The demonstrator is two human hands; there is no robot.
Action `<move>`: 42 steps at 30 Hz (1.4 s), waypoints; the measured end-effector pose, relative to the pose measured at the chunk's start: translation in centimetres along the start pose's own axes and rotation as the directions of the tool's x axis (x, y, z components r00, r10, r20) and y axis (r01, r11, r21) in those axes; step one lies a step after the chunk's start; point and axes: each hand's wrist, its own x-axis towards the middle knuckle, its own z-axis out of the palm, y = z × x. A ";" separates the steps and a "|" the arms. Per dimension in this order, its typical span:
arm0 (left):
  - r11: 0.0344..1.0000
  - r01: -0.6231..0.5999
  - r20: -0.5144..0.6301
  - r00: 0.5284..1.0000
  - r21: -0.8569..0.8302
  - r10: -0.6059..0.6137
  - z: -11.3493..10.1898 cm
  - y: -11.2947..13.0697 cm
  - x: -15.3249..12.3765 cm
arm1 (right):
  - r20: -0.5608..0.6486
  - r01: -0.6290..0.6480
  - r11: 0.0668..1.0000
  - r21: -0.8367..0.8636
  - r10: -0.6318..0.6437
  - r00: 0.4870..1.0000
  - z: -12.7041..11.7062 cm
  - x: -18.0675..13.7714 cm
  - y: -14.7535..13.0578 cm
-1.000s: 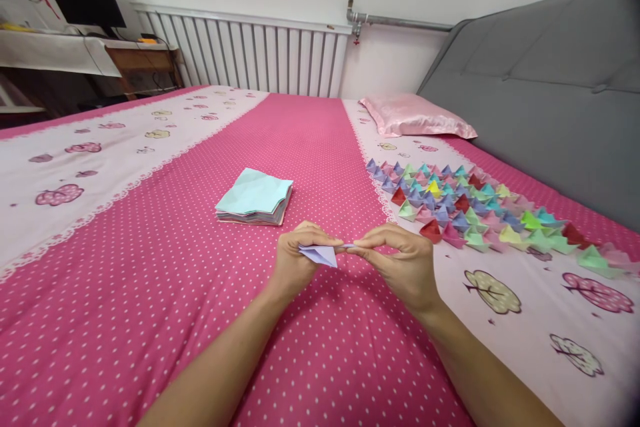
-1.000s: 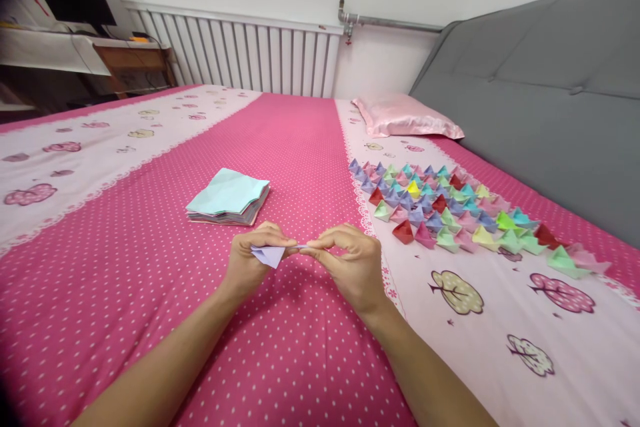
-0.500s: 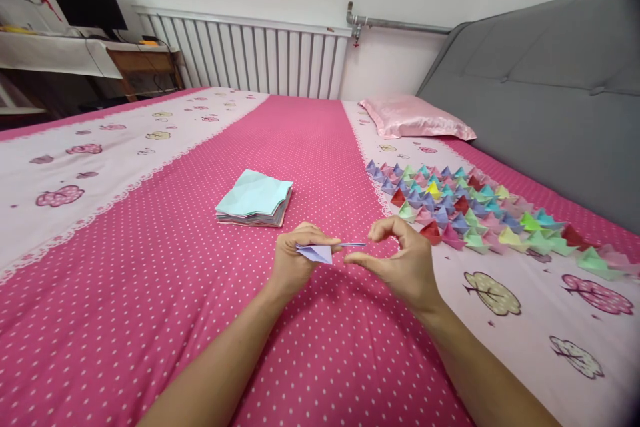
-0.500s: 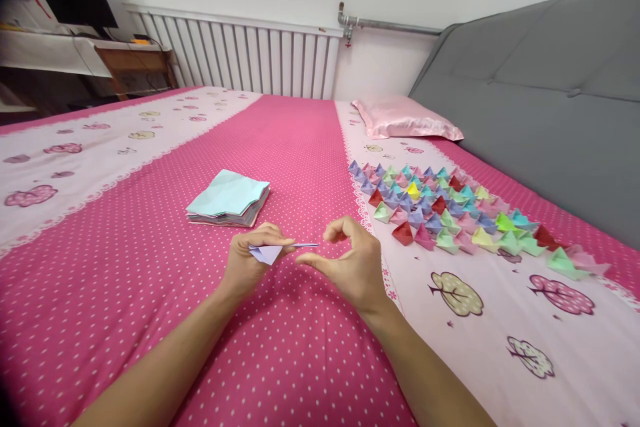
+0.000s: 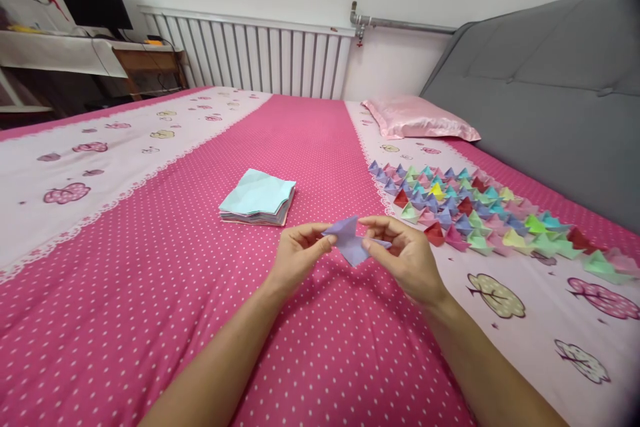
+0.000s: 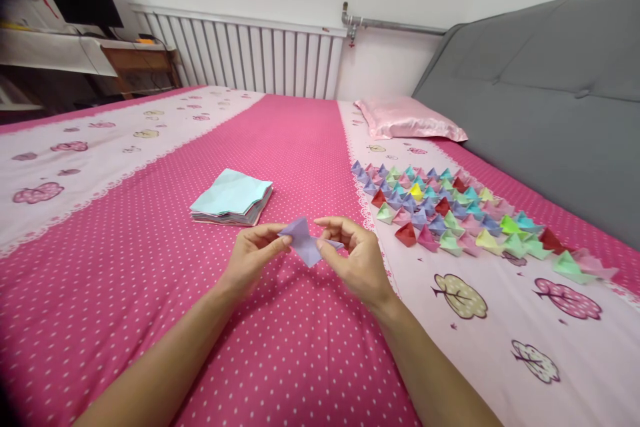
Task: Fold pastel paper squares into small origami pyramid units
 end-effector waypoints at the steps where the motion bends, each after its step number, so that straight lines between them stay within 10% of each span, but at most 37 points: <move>1: 1.000 0.021 -0.004 1.000 -0.011 -0.021 0.0 0.0 0.0 | 0.005 -0.026 1.000 0.015 0.026 1.000 0.0 0.0 0.0; 13: 0.995 0.094 0.051 0.994 -0.036 -0.092 0.2 -0.2 -0.2 | 0.064 -0.096 0.992 -0.086 0.102 0.993 0.0 -0.1 -0.2; 25: 0.975 -0.190 0.095 0.979 0.113 0.180 0.2 0.0 -0.7 | 0.036 0.032 0.998 -0.050 -0.031 0.999 0.7 -0.2 -0.2; 42: 0.916 -0.253 0.139 0.966 0.311 0.219 -0.2 -0.1 -0.1 | -0.015 0.156 0.980 -0.122 -0.159 0.987 0.6 -0.4 -0.3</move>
